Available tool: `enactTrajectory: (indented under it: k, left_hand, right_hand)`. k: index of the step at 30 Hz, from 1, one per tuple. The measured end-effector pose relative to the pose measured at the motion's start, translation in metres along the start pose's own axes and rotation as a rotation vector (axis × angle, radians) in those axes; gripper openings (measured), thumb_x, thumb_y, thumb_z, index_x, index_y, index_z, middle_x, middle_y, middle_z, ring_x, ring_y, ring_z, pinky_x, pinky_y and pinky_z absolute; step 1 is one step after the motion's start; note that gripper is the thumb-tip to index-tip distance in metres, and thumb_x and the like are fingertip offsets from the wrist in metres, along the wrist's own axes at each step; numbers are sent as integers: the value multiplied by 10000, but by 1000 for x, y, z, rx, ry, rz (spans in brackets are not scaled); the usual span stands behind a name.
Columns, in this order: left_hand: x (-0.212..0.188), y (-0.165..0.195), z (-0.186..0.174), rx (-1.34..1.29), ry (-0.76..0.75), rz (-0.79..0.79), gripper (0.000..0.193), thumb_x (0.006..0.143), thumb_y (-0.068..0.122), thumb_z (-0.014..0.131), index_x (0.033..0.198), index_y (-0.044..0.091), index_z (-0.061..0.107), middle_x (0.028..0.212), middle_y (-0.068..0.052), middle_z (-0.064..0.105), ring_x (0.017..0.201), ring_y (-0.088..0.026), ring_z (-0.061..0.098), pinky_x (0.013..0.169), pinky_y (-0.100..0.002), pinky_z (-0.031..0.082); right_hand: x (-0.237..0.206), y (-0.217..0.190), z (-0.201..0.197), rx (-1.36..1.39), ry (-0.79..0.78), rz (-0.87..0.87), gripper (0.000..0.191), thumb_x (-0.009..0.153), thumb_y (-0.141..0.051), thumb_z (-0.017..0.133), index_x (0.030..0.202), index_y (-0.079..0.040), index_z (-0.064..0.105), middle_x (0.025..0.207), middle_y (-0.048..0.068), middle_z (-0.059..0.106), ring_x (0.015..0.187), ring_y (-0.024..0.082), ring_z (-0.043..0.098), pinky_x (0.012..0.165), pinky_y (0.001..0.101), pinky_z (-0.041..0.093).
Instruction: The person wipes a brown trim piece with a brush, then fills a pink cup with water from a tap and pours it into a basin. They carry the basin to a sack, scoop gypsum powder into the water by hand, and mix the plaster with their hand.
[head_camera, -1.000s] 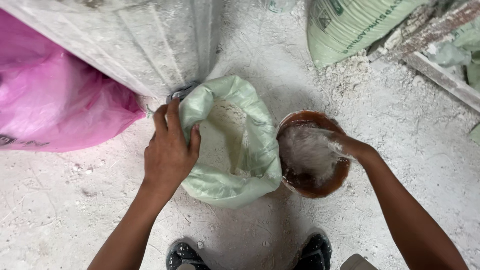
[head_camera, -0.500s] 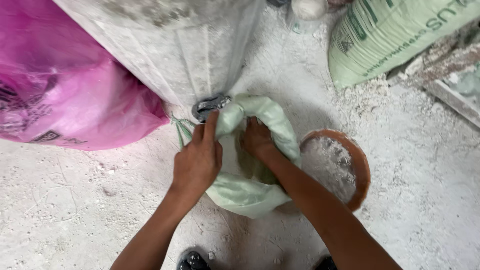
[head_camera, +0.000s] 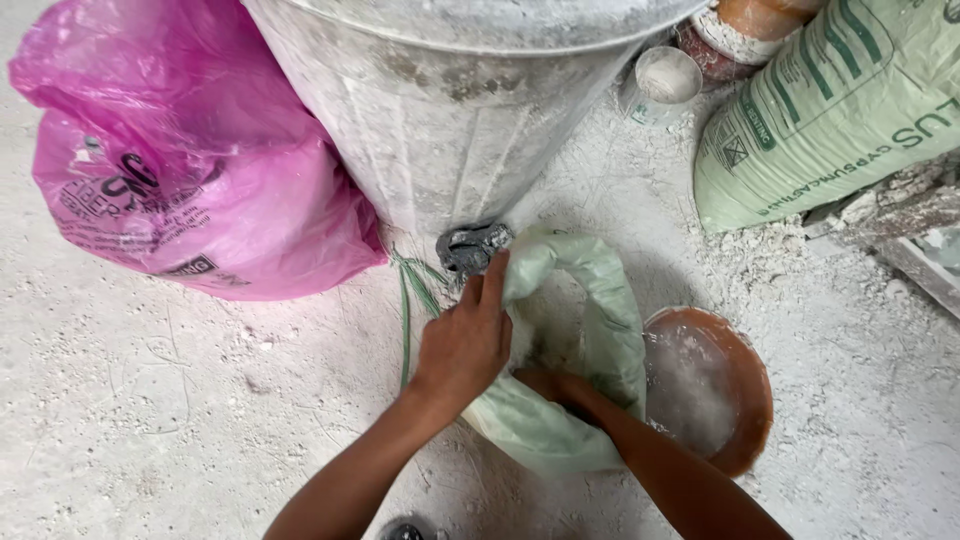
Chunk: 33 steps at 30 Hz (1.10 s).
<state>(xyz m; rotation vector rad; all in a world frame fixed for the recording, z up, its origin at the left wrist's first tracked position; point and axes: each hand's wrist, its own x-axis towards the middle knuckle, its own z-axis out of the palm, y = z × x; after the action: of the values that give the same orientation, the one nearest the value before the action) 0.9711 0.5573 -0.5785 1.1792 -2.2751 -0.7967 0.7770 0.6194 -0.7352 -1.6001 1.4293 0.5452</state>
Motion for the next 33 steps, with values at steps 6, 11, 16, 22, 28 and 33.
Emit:
enactTrajectory:
  k: [6, 11, 16, 22, 28, 33]
  left_hand:
    - [0, -7, -5, -11, 46, -69, 748, 905, 169, 622, 1547, 73, 249, 1183, -254, 619, 761, -471, 698, 639, -575, 562]
    - [-5, -2, -5, 15, 47, -98, 735, 913, 180, 629, 1543, 78, 264, 1169, -238, 627, 770, -459, 706, 645, -569, 566]
    - [-19, 11, -4, 26, 122, -201, 746, 908, 204, 648, 1511, 14, 251, 1162, -271, 600, 779, -463, 707, 632, -553, 580]
    - [-20, 32, 19, 82, 158, -263, 622, 944, 169, 602, 1481, 64, 305, 1216, -269, 593, 787, -502, 685, 662, -591, 552]
    - [-21, 48, 42, 144, 298, -231, 602, 941, 139, 582, 1480, 65, 325, 1214, -282, 603, 824, -519, 673, 704, -603, 543]
    - [-22, 68, 50, 191, 320, -344, 622, 941, 168, 586, 1486, 42, 315, 1241, -279, 595, 837, -506, 679, 716, -581, 554]
  right_hand:
    - [23, 1, -66, -8, 243, 15, 826, 889, -491, 608, 1482, 18, 338, 1520, 252, 368, 1301, 416, 379, 1049, 519, 314]
    - [52, -15, -90, -105, 507, 174, 809, 892, -485, 606, 1475, 13, 349, 1498, 245, 384, 1274, 402, 394, 1028, 509, 329]
    - [46, -19, -65, -131, 342, 96, 791, 894, -478, 603, 1468, 9, 361, 1475, 238, 401, 1246, 389, 410, 1007, 499, 345]
    - [8, -13, -24, -66, 128, -128, 770, 897, -469, 600, 1461, 4, 374, 1448, 230, 420, 1213, 372, 429, 981, 487, 364]
    - [-14, 3, 0, -8, 98, -264, 749, 900, -461, 597, 1453, -1, 388, 1421, 222, 439, 1180, 356, 448, 956, 475, 382]
    - [-25, 23, 7, -26, 229, -255, 732, 902, -454, 594, 1446, -5, 400, 1398, 215, 455, 1152, 342, 463, 935, 465, 398]
